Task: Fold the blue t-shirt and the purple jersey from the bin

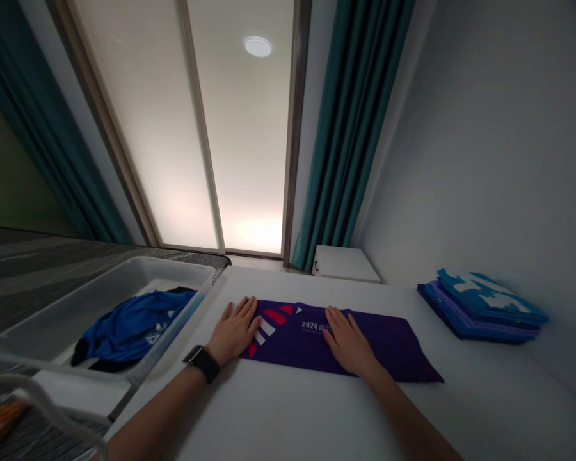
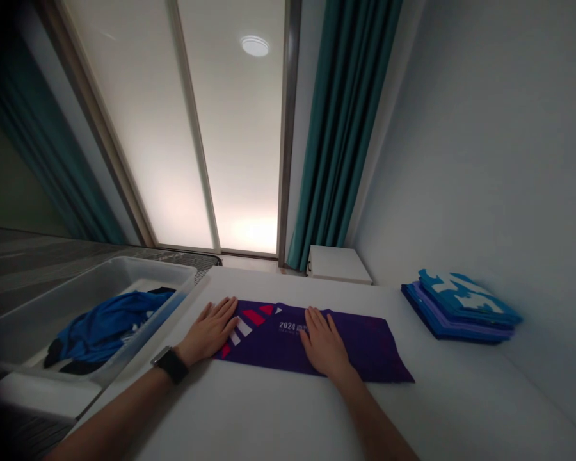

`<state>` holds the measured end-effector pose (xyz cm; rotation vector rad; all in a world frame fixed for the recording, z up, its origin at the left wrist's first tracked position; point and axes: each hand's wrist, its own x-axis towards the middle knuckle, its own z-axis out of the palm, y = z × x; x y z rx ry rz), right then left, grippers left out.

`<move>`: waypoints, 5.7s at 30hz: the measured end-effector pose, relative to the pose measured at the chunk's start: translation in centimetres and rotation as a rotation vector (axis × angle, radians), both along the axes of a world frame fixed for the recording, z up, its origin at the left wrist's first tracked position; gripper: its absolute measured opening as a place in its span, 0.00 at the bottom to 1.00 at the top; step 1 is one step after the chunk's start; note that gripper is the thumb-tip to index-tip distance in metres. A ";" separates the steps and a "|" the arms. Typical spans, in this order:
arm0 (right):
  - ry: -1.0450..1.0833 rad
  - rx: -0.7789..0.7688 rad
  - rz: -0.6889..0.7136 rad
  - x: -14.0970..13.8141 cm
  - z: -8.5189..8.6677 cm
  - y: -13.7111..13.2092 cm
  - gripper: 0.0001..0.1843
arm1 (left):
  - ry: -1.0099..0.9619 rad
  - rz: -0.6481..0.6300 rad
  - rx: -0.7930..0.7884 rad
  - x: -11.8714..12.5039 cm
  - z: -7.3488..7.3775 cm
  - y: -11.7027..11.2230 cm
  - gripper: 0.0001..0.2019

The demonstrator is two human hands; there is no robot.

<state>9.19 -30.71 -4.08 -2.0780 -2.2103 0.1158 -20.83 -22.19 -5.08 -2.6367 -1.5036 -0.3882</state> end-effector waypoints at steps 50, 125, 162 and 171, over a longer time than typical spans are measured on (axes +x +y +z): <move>-0.029 0.012 -0.096 6.1 0.3 -2.9 0.36 | -0.037 -0.401 0.041 9.6 -0.1 -3.2 0.26; -0.088 0.082 -0.306 7.2 0.0 -4.2 0.37 | -0.002 -0.591 -0.070 7.9 2.5 -2.5 0.26; 0.022 -0.003 -0.407 3.4 -1.3 3.0 0.42 | 0.099 -0.985 -0.293 3.1 7.1 -1.3 0.32; -0.020 0.017 -0.216 3.2 -1.2 5.8 0.40 | 0.078 -0.769 -0.307 3.1 4.9 -5.1 0.32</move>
